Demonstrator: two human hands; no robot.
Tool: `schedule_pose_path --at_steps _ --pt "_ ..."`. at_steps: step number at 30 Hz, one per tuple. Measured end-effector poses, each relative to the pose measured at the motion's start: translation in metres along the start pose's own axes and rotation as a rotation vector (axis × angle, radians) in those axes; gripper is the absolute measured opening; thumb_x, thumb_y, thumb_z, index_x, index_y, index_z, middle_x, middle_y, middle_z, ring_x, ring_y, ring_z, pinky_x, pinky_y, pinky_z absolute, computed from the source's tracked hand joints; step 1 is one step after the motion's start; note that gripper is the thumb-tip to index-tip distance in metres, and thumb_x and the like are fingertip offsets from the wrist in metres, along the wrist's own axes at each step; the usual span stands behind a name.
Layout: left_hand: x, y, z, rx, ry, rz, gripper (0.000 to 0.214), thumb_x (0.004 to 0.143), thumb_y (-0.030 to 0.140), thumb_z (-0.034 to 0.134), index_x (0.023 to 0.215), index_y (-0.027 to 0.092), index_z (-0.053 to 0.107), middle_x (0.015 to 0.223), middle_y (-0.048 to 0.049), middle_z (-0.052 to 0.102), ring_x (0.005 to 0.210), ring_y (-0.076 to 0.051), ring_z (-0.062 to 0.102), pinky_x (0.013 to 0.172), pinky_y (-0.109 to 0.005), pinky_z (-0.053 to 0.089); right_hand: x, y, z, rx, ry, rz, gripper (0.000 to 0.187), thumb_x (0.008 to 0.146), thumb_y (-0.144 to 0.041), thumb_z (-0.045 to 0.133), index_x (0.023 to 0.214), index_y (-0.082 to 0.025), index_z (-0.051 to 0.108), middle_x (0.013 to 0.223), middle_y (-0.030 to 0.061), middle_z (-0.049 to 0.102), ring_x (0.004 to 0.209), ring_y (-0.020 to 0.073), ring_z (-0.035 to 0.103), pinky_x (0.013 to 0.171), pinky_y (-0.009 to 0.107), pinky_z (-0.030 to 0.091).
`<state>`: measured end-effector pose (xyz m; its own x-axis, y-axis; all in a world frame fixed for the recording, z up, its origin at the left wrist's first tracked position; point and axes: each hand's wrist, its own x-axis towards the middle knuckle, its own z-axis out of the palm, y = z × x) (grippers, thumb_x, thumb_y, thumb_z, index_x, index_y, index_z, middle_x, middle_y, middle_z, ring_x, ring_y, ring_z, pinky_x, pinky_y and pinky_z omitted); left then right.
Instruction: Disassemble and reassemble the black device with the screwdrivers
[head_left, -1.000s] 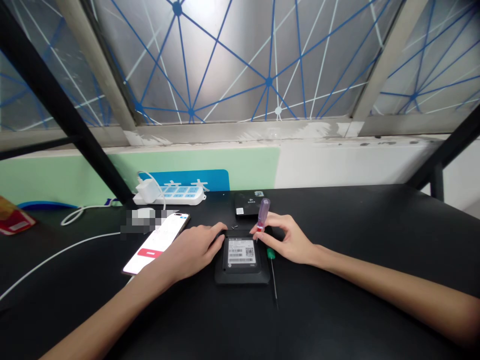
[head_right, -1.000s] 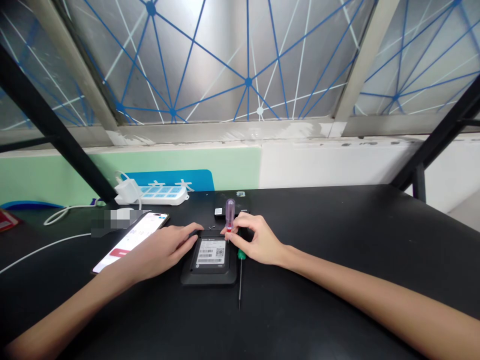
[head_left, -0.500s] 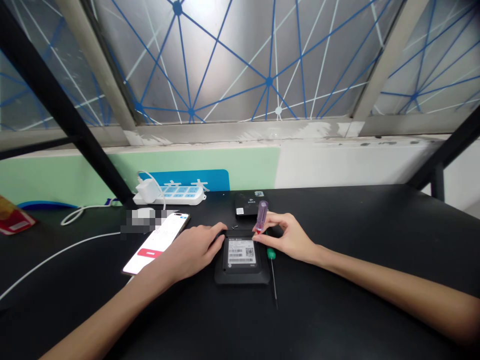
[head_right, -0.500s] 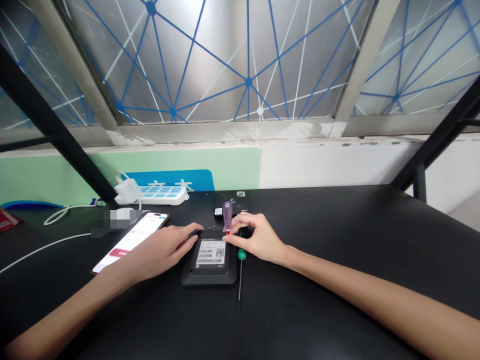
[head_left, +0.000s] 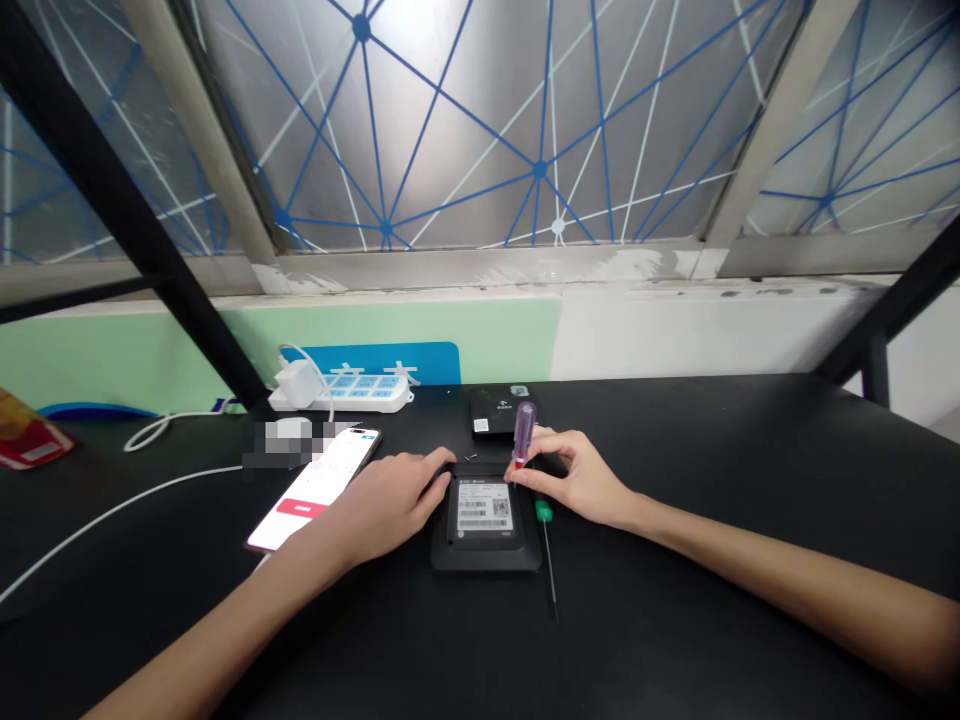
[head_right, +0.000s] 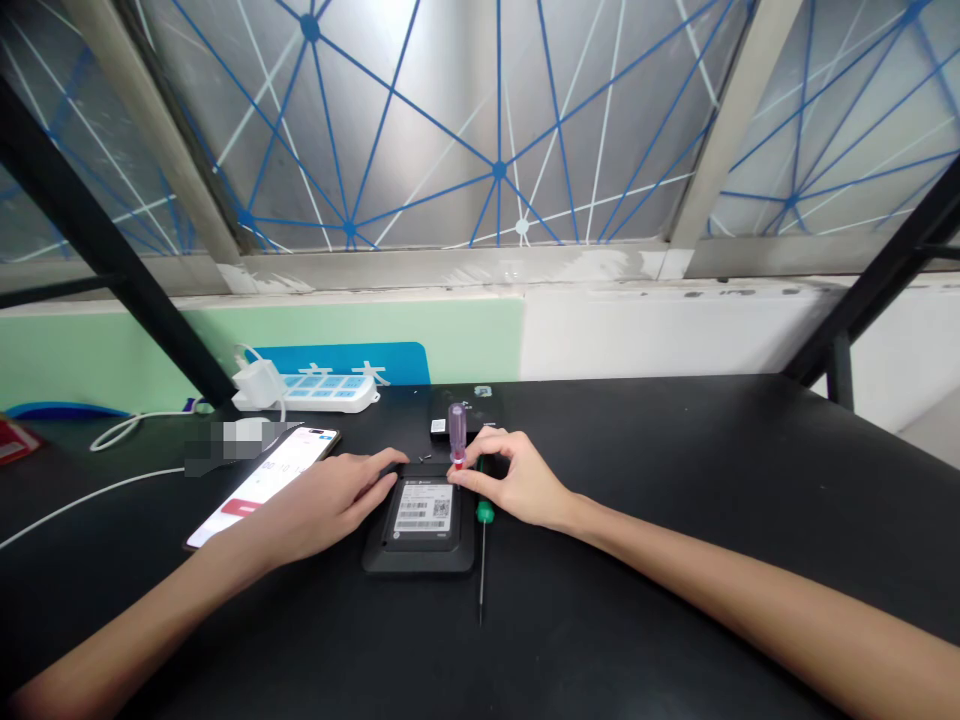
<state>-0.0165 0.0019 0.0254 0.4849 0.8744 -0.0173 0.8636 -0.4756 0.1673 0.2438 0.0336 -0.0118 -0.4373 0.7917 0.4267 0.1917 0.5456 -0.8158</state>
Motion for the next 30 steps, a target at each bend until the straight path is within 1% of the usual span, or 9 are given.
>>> schedule_pose_path --at_steps 4,7,10,14,17,21,25,30 --pt "0.0004 -0.0010 0.0010 0.006 0.018 0.012 0.040 0.102 0.041 0.025 0.124 0.022 0.053 0.086 -0.0064 0.067 0.078 -0.024 0.065 0.071 -0.036 0.046 0.0003 -0.0031 -0.0012 -0.018 -0.035 -0.026 0.023 0.085 -0.041 0.069 0.082 -0.020 0.077 0.084 0.0075 0.071 0.085 0.0230 0.065 0.084 0.044 0.051" --pt "0.0004 -0.0023 0.0024 0.008 0.039 0.030 0.040 0.102 0.041 0.025 0.124 0.022 0.053 0.084 -0.0058 0.067 0.076 -0.023 0.065 0.070 -0.034 0.046 -0.0004 -0.0028 -0.0019 -0.034 -0.071 -0.052 0.022 0.089 -0.039 0.065 0.087 -0.020 0.077 0.085 0.0070 0.072 0.088 0.0229 0.064 0.086 0.043 0.050" --pt "0.0001 -0.0026 0.0027 0.010 0.037 0.034 0.040 0.102 0.041 0.025 0.122 0.022 0.054 0.083 -0.0053 0.067 0.075 -0.022 0.065 0.069 -0.034 0.046 -0.0011 -0.0020 -0.0014 -0.072 -0.065 -0.070 0.020 0.090 -0.036 0.064 0.092 -0.020 0.076 0.088 0.0063 0.072 0.090 0.0223 0.063 0.087 0.041 0.049" --pt "0.0001 -0.0016 0.0015 0.006 0.022 0.018 0.039 0.102 0.041 0.025 0.122 0.023 0.054 0.084 -0.0055 0.067 0.077 -0.023 0.065 0.068 -0.034 0.046 -0.0001 -0.0012 0.0003 -0.064 -0.025 -0.032 0.017 0.084 -0.036 0.071 0.086 -0.019 0.074 0.085 0.0055 0.070 0.083 0.0209 0.063 0.083 0.039 0.049" --pt "0.0001 -0.0006 0.0003 0.004 0.017 0.009 0.039 0.102 0.041 0.025 0.123 0.023 0.054 0.085 -0.0059 0.067 0.077 -0.024 0.065 0.068 -0.035 0.045 0.0009 0.0012 0.0010 -0.017 0.004 0.016 0.020 0.079 -0.038 0.076 0.080 -0.018 0.072 0.081 0.0048 0.069 0.078 0.0197 0.063 0.079 0.038 0.050" --pt "-0.0004 0.0001 -0.0006 0.002 0.024 0.012 0.041 0.102 0.043 0.025 0.122 0.022 0.054 0.083 -0.0060 0.067 0.076 -0.024 0.065 0.068 -0.034 0.045 0.0010 0.0042 0.0009 0.027 0.025 0.053 0.026 0.075 -0.042 0.078 0.077 -0.018 0.070 0.080 0.0049 0.069 0.077 0.0197 0.063 0.079 0.038 0.052" --pt "-0.0004 -0.0002 0.0002 0.009 0.028 0.019 0.041 0.102 0.043 0.024 0.122 0.022 0.054 0.084 -0.0060 0.067 0.076 -0.024 0.065 0.066 -0.033 0.045 0.0009 0.0035 0.0009 0.047 0.016 0.055 0.027 0.075 -0.044 0.078 0.075 -0.018 0.072 0.081 0.0059 0.069 0.078 0.0207 0.065 0.080 0.039 0.053" --pt "0.0006 -0.0011 0.0013 -0.007 0.018 0.008 0.041 0.102 0.042 0.025 0.123 0.023 0.054 0.085 -0.0064 0.067 0.078 -0.025 0.065 0.069 -0.035 0.046 0.0009 0.0014 0.0006 0.030 0.001 0.037 0.020 0.079 -0.039 0.076 0.077 -0.019 0.076 0.082 0.0063 0.070 0.079 0.0215 0.066 0.081 0.040 0.053"
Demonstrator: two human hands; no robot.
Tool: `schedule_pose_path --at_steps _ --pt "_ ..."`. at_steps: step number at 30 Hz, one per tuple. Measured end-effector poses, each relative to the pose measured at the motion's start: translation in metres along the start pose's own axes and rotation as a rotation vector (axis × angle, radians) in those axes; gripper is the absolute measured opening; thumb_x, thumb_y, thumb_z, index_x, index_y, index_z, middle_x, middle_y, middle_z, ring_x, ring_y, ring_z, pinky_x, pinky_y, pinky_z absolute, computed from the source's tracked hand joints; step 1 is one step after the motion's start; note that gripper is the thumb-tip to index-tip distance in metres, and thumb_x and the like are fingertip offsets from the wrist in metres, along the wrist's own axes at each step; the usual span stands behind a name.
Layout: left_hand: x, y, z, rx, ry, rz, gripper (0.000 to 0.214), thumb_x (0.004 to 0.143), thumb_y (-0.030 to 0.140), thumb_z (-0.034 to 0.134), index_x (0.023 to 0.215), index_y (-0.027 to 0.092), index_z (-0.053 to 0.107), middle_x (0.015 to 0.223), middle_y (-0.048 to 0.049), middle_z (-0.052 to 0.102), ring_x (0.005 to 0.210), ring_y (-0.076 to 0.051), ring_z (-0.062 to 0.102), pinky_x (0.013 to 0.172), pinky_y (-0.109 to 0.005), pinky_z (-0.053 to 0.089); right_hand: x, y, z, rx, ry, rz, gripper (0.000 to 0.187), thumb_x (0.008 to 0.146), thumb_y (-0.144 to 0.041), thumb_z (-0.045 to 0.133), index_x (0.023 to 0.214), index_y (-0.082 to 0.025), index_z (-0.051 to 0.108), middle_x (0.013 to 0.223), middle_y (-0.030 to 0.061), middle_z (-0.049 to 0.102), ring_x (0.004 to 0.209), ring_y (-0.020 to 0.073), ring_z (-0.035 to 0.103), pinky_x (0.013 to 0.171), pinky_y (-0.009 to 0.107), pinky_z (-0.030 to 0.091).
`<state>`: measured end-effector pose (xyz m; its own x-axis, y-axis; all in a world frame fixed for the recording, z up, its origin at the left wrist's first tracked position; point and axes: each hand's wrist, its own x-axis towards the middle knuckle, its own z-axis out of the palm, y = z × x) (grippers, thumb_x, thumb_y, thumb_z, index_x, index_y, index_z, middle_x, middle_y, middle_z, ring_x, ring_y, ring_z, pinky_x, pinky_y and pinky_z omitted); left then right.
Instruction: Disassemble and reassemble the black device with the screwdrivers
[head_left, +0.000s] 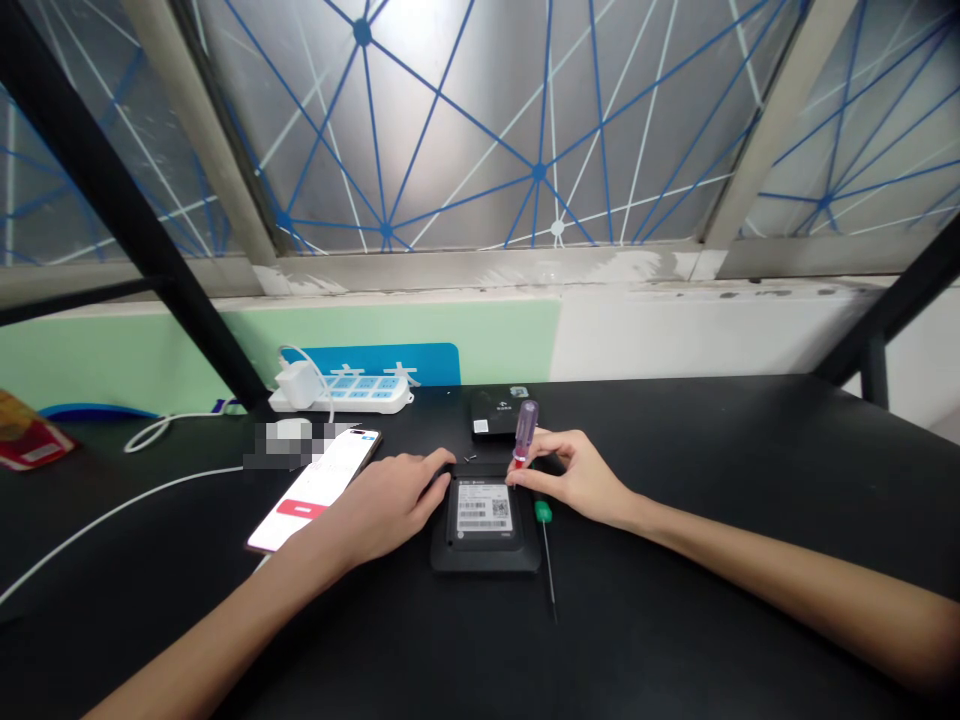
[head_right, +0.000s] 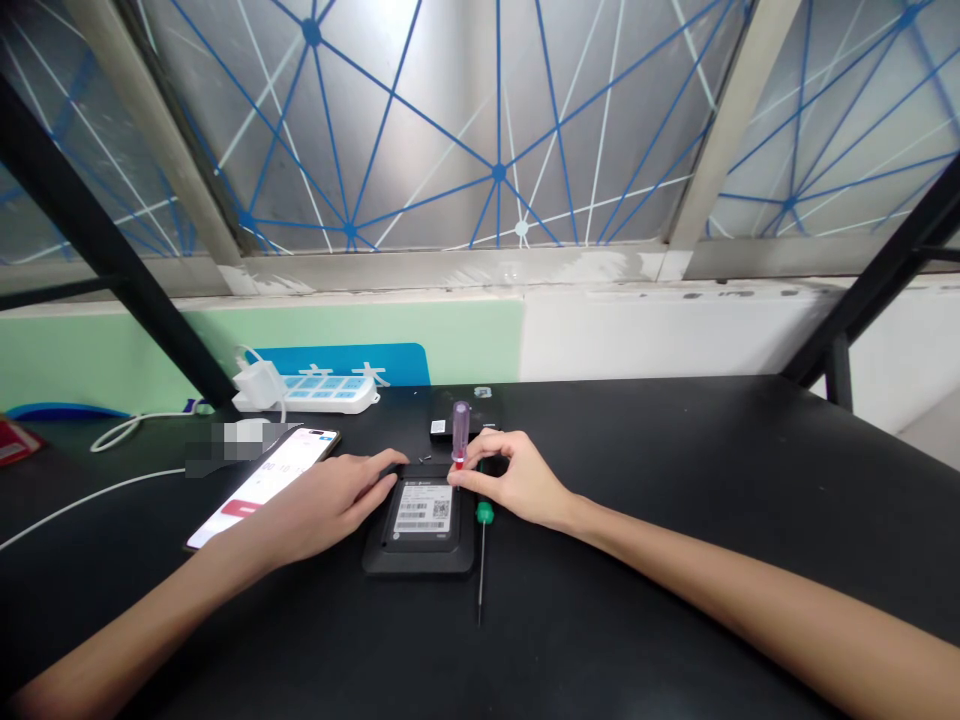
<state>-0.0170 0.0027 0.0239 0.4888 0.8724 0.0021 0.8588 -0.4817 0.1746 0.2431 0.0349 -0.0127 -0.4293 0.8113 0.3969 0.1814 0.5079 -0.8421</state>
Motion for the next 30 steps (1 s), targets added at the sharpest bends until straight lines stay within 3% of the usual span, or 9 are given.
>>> schedule_pose_path --at_steps 9,16,30 --pt "-0.0005 0.0010 -0.0010 -0.002 -0.016 -0.006 0.040 0.102 0.041 0.025 0.125 0.023 0.052 0.086 -0.0064 0.067 0.079 -0.026 0.065 0.071 -0.037 0.045 -0.0002 -0.0090 -0.0025 -0.017 -0.090 -0.042 0.018 0.088 -0.033 0.067 0.083 -0.021 0.079 0.092 0.0056 0.075 0.089 0.0210 0.066 0.088 0.039 0.051" --pt "-0.0002 0.0006 -0.0005 0.009 -0.015 -0.012 0.039 0.102 0.041 0.025 0.123 0.024 0.052 0.085 -0.0055 0.066 0.078 -0.025 0.064 0.068 -0.035 0.044 -0.0007 -0.0038 -0.0002 -0.015 -0.057 0.010 0.020 0.081 -0.038 0.074 0.081 -0.019 0.073 0.081 0.0036 0.073 0.078 0.0197 0.067 0.085 0.039 0.051" --pt "-0.0005 -0.0001 -0.0006 0.002 -0.022 -0.013 0.038 0.102 0.041 0.025 0.124 0.024 0.052 0.086 -0.0051 0.066 0.080 -0.025 0.064 0.069 -0.034 0.044 -0.0001 -0.0044 -0.0013 -0.033 -0.061 -0.057 0.020 0.086 -0.039 0.070 0.085 -0.020 0.078 0.090 0.0070 0.070 0.091 0.0225 0.063 0.088 0.042 0.049"
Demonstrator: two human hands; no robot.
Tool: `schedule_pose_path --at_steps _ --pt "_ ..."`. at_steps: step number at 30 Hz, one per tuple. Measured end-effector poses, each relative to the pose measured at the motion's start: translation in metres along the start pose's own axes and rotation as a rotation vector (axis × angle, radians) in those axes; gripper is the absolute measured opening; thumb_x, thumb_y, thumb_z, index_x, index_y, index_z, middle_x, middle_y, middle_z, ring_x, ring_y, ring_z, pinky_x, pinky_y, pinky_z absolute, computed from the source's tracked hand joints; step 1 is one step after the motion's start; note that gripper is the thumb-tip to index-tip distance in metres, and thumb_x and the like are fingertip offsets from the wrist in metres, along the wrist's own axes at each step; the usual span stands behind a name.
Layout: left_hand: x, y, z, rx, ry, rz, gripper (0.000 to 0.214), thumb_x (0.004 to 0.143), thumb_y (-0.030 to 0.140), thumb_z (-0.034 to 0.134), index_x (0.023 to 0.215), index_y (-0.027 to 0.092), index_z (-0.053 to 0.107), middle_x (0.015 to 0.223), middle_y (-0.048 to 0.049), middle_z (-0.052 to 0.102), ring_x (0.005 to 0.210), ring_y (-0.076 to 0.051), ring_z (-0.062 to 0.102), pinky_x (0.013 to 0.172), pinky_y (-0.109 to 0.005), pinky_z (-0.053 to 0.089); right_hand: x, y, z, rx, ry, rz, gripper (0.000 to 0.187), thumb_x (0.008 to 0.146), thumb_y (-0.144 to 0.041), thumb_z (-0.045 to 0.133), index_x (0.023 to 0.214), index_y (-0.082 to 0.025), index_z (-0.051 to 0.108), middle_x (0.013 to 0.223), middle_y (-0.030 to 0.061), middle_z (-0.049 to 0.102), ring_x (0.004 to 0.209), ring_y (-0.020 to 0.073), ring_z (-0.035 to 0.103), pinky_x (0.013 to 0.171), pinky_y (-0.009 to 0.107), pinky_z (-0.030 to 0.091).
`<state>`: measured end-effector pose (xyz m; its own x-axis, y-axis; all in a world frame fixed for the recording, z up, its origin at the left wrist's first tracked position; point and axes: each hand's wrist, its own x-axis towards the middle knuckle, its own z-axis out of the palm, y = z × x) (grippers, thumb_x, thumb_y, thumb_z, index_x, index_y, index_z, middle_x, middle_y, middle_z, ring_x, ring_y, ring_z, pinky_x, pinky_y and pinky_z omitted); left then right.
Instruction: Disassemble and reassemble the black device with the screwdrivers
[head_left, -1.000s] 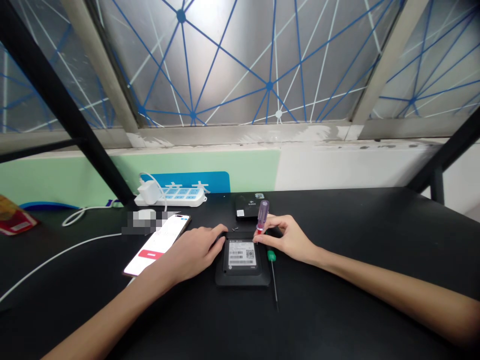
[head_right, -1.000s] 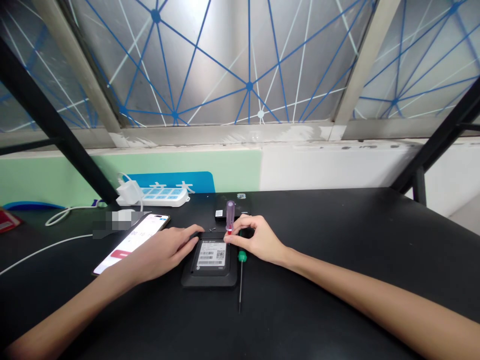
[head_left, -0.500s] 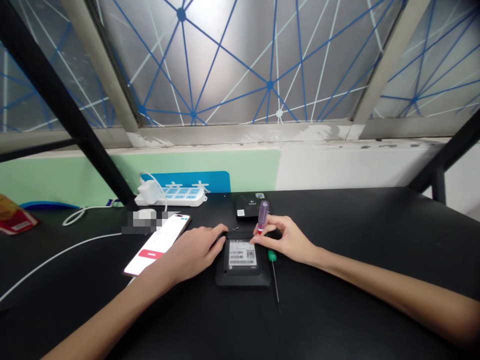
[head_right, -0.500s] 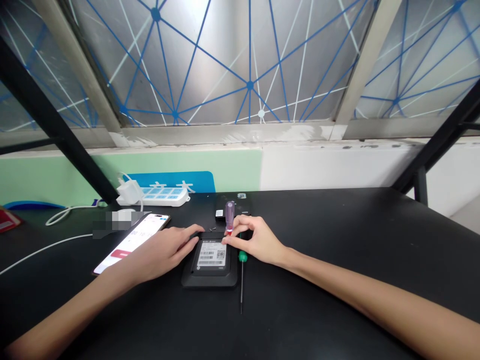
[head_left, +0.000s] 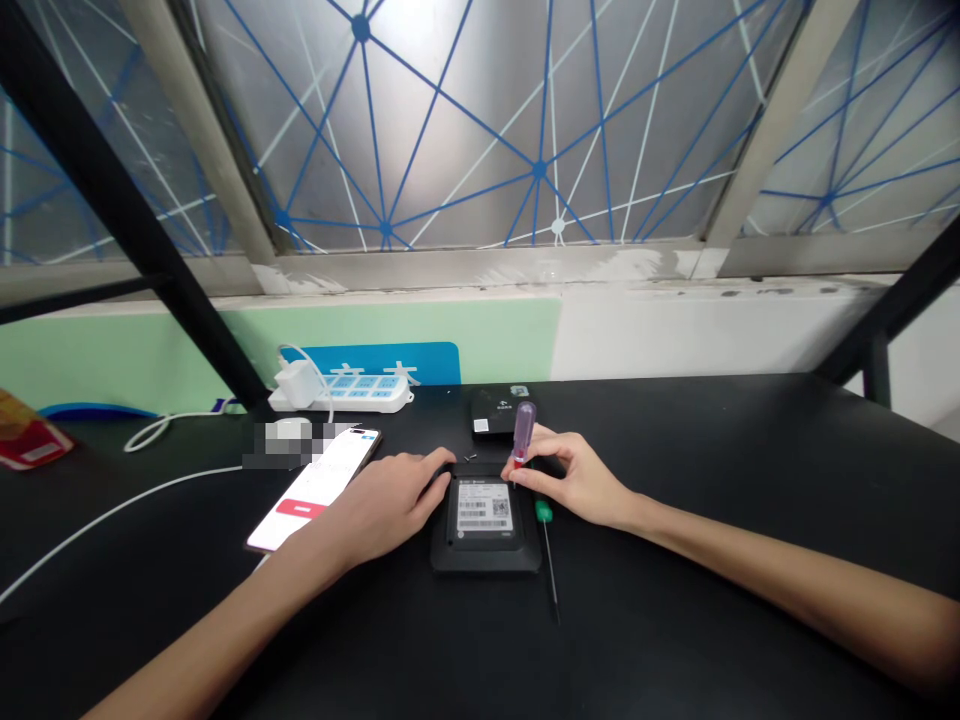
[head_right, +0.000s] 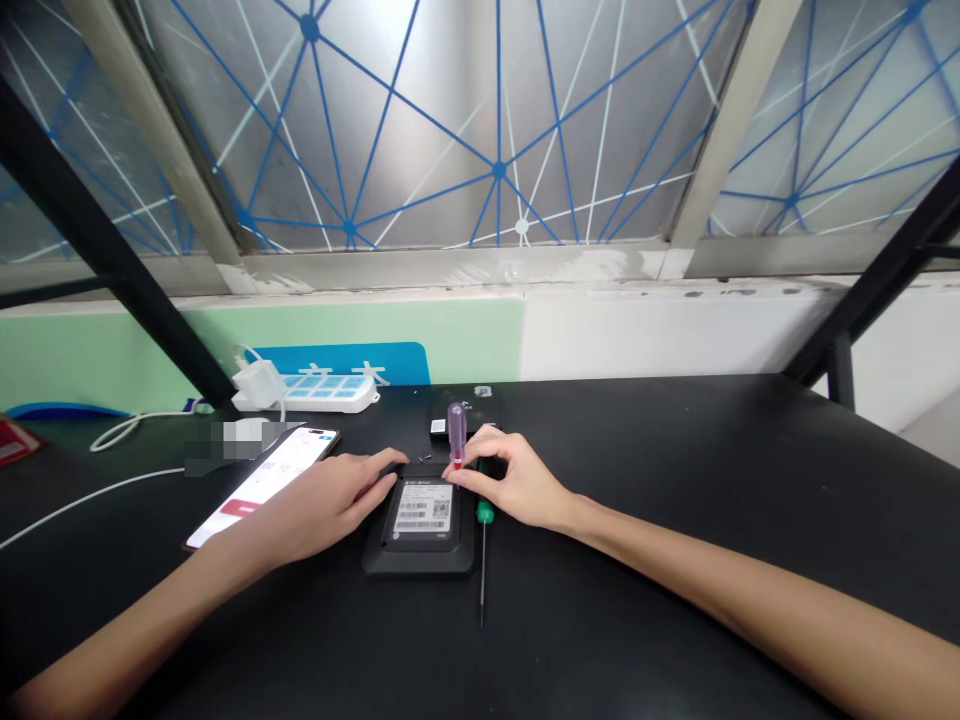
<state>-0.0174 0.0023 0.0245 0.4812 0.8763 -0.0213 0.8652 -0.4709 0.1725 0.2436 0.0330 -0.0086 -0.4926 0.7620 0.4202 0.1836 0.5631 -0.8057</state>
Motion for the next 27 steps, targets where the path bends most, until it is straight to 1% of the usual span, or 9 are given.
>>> schedule_pose_path --at_steps 4,8,13,18,22,27 --pt "0.0009 -0.0012 0.0010 -0.007 0.002 0.001 0.038 0.102 0.041 0.026 0.123 0.024 0.052 0.085 -0.0047 0.066 0.078 -0.024 0.064 0.069 -0.035 0.044 -0.0002 -0.0015 -0.0013 -0.030 -0.036 -0.046 0.018 0.090 -0.035 0.065 0.089 -0.021 0.077 0.092 0.0067 0.073 0.096 0.0237 0.062 0.093 0.044 0.047" --pt "0.0009 -0.0004 0.0006 -0.002 0.005 0.004 0.038 0.102 0.041 0.025 0.124 0.025 0.051 0.085 -0.0048 0.066 0.079 -0.025 0.064 0.071 -0.037 0.044 -0.0001 0.0020 -0.0003 -0.013 0.015 0.008 0.016 0.083 -0.036 0.073 0.086 -0.021 0.076 0.088 0.0056 0.071 0.090 0.0222 0.063 0.089 0.041 0.048" --pt "0.0006 0.0019 -0.0007 0.007 -0.002 0.001 0.039 0.102 0.041 0.025 0.124 0.023 0.052 0.085 -0.0055 0.066 0.078 -0.025 0.064 0.071 -0.037 0.044 0.0006 0.0068 0.0012 0.052 0.055 0.061 0.019 0.075 -0.038 0.079 0.079 -0.020 0.076 0.086 0.0052 0.070 0.084 0.0208 0.065 0.086 0.039 0.051" --pt "0.0006 0.0013 -0.0004 0.006 0.009 0.000 0.040 0.102 0.041 0.025 0.124 0.023 0.053 0.085 -0.0055 0.067 0.077 -0.025 0.065 0.071 -0.036 0.045 0.0006 0.0047 0.0012 0.036 0.061 0.057 0.021 0.077 -0.042 0.077 0.075 -0.021 0.077 0.084 0.0063 0.071 0.085 0.0223 0.065 0.087 0.042 0.051" --pt "0.0008 0.0007 -0.0003 0.004 0.008 0.004 0.038 0.102 0.040 0.026 0.124 0.024 0.053 0.085 -0.0050 0.066 0.078 -0.025 0.065 0.072 -0.037 0.045 0.0005 0.0022 0.0006 0.033 0.051 0.042 0.021 0.080 -0.042 0.074 0.080 -0.021 0.078 0.085 0.0065 0.070 0.087 0.0227 0.065 0.088 0.043 0.051" --pt "0.0002 0.0016 -0.0012 0.004 0.005 0.003 0.039 0.102 0.041 0.025 0.122 0.024 0.053 0.083 -0.0049 0.066 0.076 -0.025 0.064 0.068 -0.035 0.044 0.0006 0.0030 -0.0006 0.011 0.039 -0.001 0.016 0.083 -0.037 0.073 0.085 -0.023 0.079 0.089 0.0057 0.070 0.093 0.0223 0.063 0.090 0.042 0.050"
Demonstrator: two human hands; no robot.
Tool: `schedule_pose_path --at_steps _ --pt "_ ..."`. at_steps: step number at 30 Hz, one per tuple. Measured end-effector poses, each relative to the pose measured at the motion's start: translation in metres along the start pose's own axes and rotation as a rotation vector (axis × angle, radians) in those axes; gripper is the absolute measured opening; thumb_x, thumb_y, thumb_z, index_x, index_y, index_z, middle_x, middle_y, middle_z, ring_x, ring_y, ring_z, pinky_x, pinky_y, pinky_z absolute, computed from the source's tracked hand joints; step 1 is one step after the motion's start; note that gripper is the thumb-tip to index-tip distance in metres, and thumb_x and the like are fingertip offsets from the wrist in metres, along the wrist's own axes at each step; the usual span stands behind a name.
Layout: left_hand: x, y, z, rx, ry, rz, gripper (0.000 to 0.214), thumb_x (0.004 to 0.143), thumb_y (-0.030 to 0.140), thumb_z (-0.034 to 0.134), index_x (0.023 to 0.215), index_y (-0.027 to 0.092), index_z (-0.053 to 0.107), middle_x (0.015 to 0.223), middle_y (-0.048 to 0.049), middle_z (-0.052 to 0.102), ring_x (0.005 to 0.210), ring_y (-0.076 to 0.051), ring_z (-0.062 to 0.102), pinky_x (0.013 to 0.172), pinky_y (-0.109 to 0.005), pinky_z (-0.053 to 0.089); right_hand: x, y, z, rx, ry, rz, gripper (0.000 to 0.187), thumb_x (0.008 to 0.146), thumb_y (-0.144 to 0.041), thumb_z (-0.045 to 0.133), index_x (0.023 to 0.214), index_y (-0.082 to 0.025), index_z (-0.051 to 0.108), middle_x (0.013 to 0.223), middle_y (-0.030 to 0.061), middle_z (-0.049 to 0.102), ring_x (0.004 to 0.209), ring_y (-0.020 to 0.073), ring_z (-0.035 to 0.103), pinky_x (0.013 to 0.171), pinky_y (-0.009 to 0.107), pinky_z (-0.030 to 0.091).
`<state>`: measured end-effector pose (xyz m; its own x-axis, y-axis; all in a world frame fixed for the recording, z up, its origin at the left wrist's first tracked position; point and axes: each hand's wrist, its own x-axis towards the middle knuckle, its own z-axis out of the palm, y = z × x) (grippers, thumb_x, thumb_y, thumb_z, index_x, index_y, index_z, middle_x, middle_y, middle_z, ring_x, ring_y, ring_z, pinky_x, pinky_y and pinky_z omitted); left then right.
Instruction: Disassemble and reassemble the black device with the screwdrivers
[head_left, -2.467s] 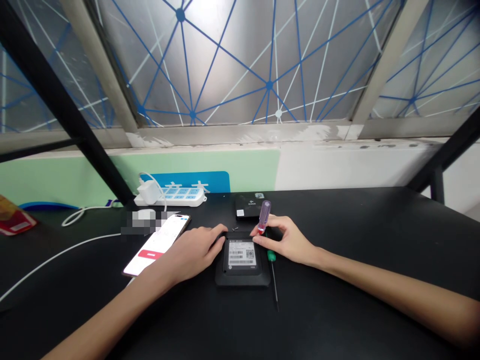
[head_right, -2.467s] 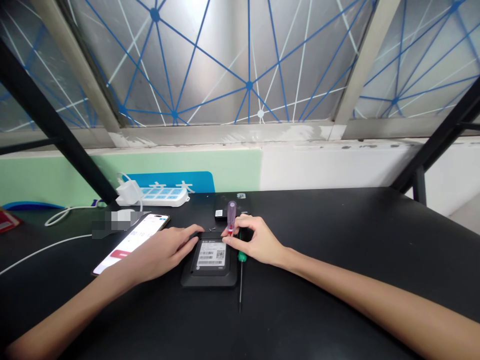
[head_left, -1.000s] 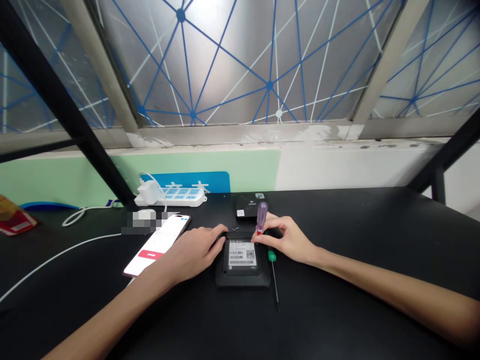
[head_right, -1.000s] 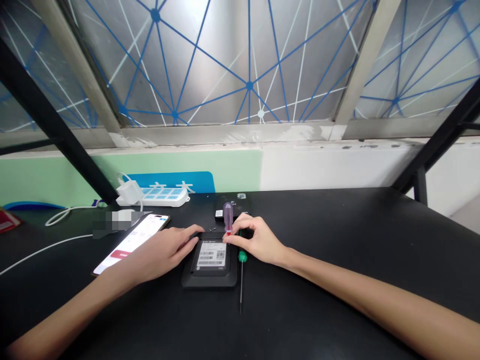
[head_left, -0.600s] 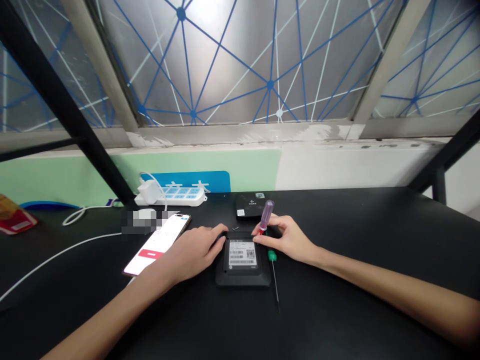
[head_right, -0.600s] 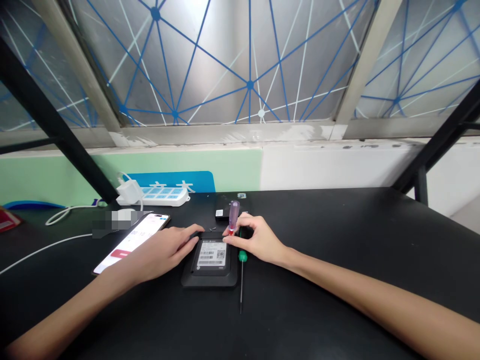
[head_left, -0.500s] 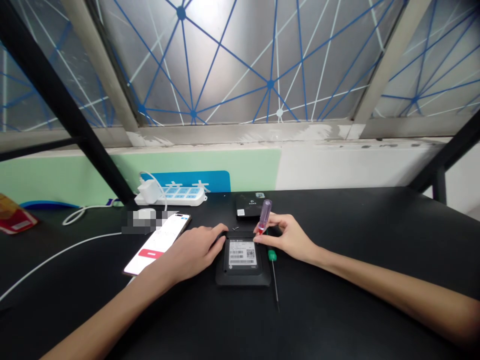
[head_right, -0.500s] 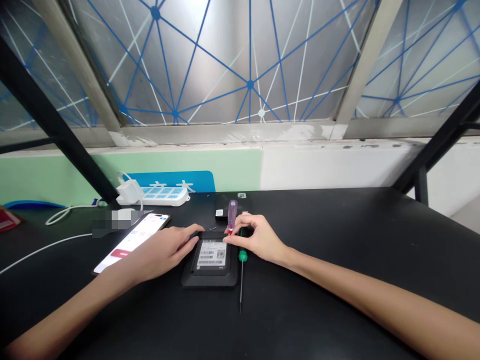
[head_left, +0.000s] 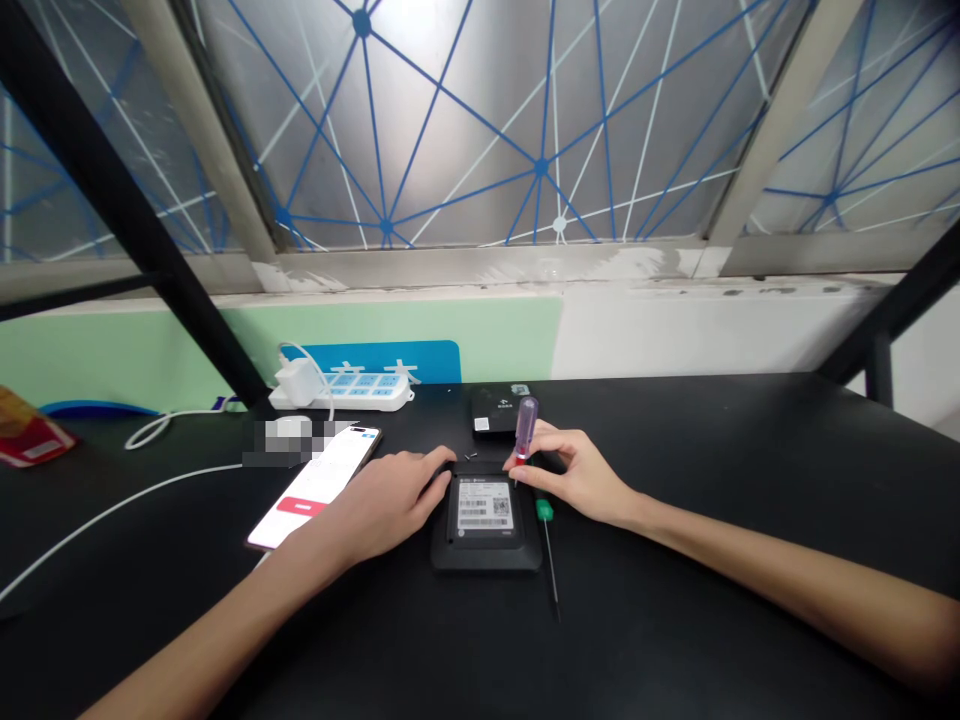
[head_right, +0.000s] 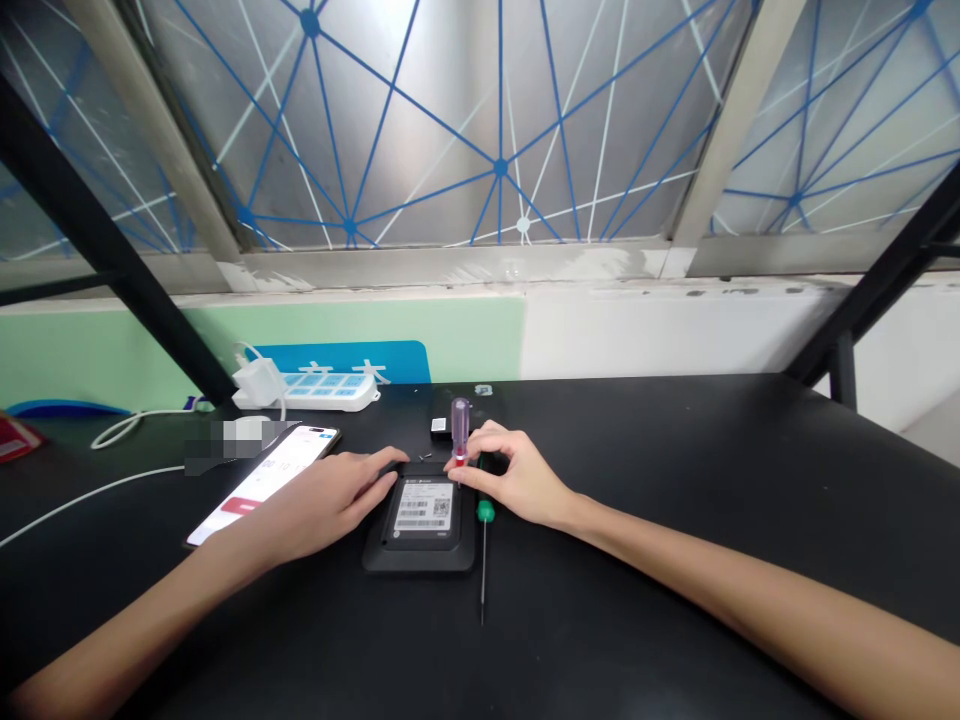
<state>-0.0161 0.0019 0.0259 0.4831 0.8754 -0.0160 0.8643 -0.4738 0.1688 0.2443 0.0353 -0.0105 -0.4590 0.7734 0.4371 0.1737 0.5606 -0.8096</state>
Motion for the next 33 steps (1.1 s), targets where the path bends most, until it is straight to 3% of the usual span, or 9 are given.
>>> schedule_pose_path --at_steps 5,14,23,33 --pt "0.000 -0.001 0.001 0.001 -0.001 0.007 0.039 0.102 0.041 0.025 0.123 0.024 0.053 0.083 -0.0045 0.066 0.076 -0.024 0.064 0.069 -0.035 0.044 0.000 0.003 -0.001 0.036 -0.007 0.033 0.017 0.080 -0.036 0.076 0.090 -0.022 0.079 0.091 0.0065 0.070 0.095 0.0236 0.063 0.093 0.044 0.048" --pt "-0.001 0.000 0.001 -0.001 0.016 0.015 0.041 0.102 0.042 0.025 0.122 0.022 0.054 0.084 -0.0057 0.067 0.076 -0.024 0.065 0.069 -0.035 0.045 0.001 0.008 0.000 0.104 0.026 0.075 0.019 0.074 -0.039 0.080 0.076 -0.020 0.076 0.084 0.0066 0.069 0.085 0.0227 0.065 0.086 0.044 0.051" --pt "0.000 0.000 0.000 0.011 0.009 0.018 0.040 0.103 0.042 0.024 0.123 0.022 0.053 0.085 -0.0059 0.067 0.077 -0.024 0.065 0.069 -0.035 0.045 0.000 -0.002 -0.002 0.063 -0.059 0.044 0.023 0.086 -0.041 0.069 0.085 -0.020 0.079 0.092 0.0083 0.072 0.096 0.0241 0.063 0.092 0.045 0.050" --pt "0.000 0.000 0.000 0.009 -0.002 0.017 0.039 0.102 0.041 0.025 0.124 0.023 0.052 0.083 -0.0052 0.065 0.077 -0.024 0.064 0.071 -0.036 0.044 0.000 0.004 -0.005 0.131 -0.015 0.066 0.026 0.089 -0.042 0.064 0.091 -0.020 0.077 0.094 0.0084 0.072 0.100 0.0250 0.063 0.096 0.046 0.047"
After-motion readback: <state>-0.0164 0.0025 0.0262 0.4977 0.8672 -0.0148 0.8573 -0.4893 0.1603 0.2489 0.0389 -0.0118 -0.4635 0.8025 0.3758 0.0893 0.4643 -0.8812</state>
